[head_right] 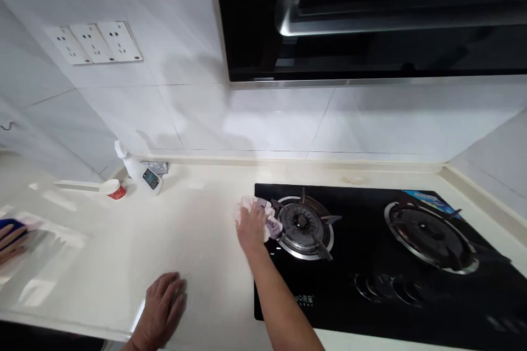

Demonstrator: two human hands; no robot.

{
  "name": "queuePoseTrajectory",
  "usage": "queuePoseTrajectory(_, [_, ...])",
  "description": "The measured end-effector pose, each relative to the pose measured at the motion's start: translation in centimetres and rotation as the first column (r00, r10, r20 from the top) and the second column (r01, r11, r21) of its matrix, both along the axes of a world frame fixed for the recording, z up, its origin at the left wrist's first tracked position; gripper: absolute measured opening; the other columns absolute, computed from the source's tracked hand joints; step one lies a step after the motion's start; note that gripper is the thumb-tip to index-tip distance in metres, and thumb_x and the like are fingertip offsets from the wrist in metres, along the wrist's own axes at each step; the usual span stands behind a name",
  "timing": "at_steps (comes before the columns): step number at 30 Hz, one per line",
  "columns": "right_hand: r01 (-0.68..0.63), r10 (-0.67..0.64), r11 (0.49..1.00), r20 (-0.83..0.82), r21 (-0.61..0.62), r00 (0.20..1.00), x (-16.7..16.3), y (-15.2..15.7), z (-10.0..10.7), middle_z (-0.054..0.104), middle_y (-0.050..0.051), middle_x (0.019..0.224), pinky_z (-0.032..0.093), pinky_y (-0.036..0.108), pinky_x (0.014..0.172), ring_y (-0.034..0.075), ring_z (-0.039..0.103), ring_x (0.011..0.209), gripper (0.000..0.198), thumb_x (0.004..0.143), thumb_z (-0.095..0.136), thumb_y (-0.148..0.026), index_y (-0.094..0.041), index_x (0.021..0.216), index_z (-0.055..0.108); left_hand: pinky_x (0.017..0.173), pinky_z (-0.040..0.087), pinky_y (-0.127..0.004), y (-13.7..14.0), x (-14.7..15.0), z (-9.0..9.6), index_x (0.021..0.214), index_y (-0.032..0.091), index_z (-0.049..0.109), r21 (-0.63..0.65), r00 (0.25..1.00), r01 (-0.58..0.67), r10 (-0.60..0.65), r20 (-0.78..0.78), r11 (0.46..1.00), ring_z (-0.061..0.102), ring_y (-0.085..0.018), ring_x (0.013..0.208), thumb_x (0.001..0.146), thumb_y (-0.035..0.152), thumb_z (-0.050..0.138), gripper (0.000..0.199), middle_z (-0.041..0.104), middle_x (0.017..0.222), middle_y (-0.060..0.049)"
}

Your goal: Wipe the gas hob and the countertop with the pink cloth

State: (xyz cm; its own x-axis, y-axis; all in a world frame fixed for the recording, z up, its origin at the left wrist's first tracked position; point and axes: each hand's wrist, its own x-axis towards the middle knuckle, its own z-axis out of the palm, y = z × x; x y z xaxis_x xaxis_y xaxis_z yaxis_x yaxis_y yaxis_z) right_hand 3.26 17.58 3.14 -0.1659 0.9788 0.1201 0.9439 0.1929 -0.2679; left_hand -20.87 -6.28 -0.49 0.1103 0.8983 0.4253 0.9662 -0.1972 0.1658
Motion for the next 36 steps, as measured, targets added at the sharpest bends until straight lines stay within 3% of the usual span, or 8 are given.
queuePoseTrajectory(6, [-0.159,0.160,0.987,-0.078,0.015,0.984,3.6,-9.0,-1.1,0.037,0.013,0.156,0.025,0.048,0.116,0.034,0.035,0.140,0.047,0.089,0.062,-0.034,-0.024,0.134,0.056,0.093,0.050,-0.041,0.4,-0.6,-0.6,0.118,0.024,0.063,0.034,1.000,0.023,-0.022,-0.018,0.999,0.060,-0.024,0.114,0.097,0.033,0.053,0.025,0.065,0.120,-0.009])
queuePoseTrajectory(11, [-0.134,0.133,0.991,-0.092,-0.005,0.987,10.1,-12.6,-1.4,0.037,0.011,0.157,0.031,0.047,0.113,0.030,0.034,0.143,0.044,0.088,0.057,-0.033,-0.026,0.131,0.060,0.090,0.051,-0.039,0.7,-0.8,-0.6,0.117,0.025,0.064,0.042,0.999,0.030,-0.029,-0.023,0.999,0.060,-0.024,0.114,0.097,0.034,0.052,0.025,0.067,0.120,-0.008])
queuePoseTrajectory(17, [0.057,-0.057,0.998,0.063,-0.001,0.996,21.2,-13.9,-2.4,0.053,0.011,0.144,0.035,0.051,0.109,0.032,0.044,0.135,0.044,0.083,0.052,-0.032,-0.027,0.125,0.065,0.089,0.051,-0.039,0.8,-1.0,-0.8,0.115,0.025,0.065,0.048,1.000,0.026,-0.025,-0.010,0.999,0.061,-0.023,0.110,0.098,0.034,0.051,0.025,0.067,0.118,-0.009])
queuePoseTrajectory(20, [0.234,-0.234,0.972,0.093,0.009,0.968,24.0,-13.9,-2.6,0.049,0.011,0.148,0.036,0.052,0.108,0.032,0.046,0.133,0.044,0.085,0.048,-0.037,-0.025,0.124,0.065,0.089,0.050,-0.039,0.8,-0.9,-0.8,0.116,0.025,0.064,0.043,1.000,0.027,-0.026,-0.016,0.999,0.061,-0.024,0.110,0.097,0.034,0.051,0.025,0.066,0.119,-0.009])
queuePoseTrajectory(23, [0.342,-0.338,0.940,0.108,-0.020,0.935,22.1,-13.6,-2.0,0.044,0.013,0.152,0.034,0.057,0.108,0.035,0.043,0.135,0.048,0.085,0.050,-0.045,-0.023,0.125,0.064,0.088,0.049,-0.040,0.9,-0.7,-0.7,0.116,0.024,0.064,0.018,1.000,0.011,-0.010,-0.024,1.000,0.059,-0.025,0.110,0.097,0.036,0.052,0.025,0.065,0.119,-0.009])
queuePoseTrajectory(30, [0.241,-0.240,0.969,0.012,-0.056,0.971,12.4,-13.8,0.1,0.041,0.015,0.155,0.026,0.060,0.109,0.041,0.036,0.137,0.041,0.083,0.062,-0.044,-0.024,0.118,0.068,0.089,0.047,-0.042,1.0,-0.6,-0.5,0.115,0.023,0.063,-0.035,0.999,-0.016,0.014,-0.052,0.999,0.058,-0.027,0.112,0.097,0.040,0.050,0.028,0.064,0.121,-0.011])
queuePoseTrajectory(33, [0.075,-0.082,0.990,-0.055,-0.121,0.995,10.3,-15.8,0.4,0.041,0.011,0.156,0.023,0.057,0.112,0.039,0.034,0.138,0.044,0.082,0.066,-0.046,-0.027,0.121,0.066,0.089,0.047,-0.041,1.1,-0.7,-0.5,0.116,0.022,0.063,-0.013,0.996,0.003,-0.004,-0.092,1.000,0.058,-0.027,0.112,0.098,0.040,0.048,0.030,0.064,0.120,-0.011])
queuePoseTrajectory(36, [-0.142,0.120,0.974,-0.126,-0.178,0.985,8.5,-18.0,0.3,0.040,0.005,0.157,0.018,0.056,0.114,0.036,0.031,0.140,0.047,0.081,0.068,-0.047,-0.031,0.124,0.062,0.089,0.047,-0.041,1.2,-0.9,-0.7,0.116,0.021,0.064,-0.003,0.993,0.003,-0.004,-0.116,1.000,0.058,-0.028,0.112,0.098,0.043,0.046,0.033,0.065,0.119,-0.012])
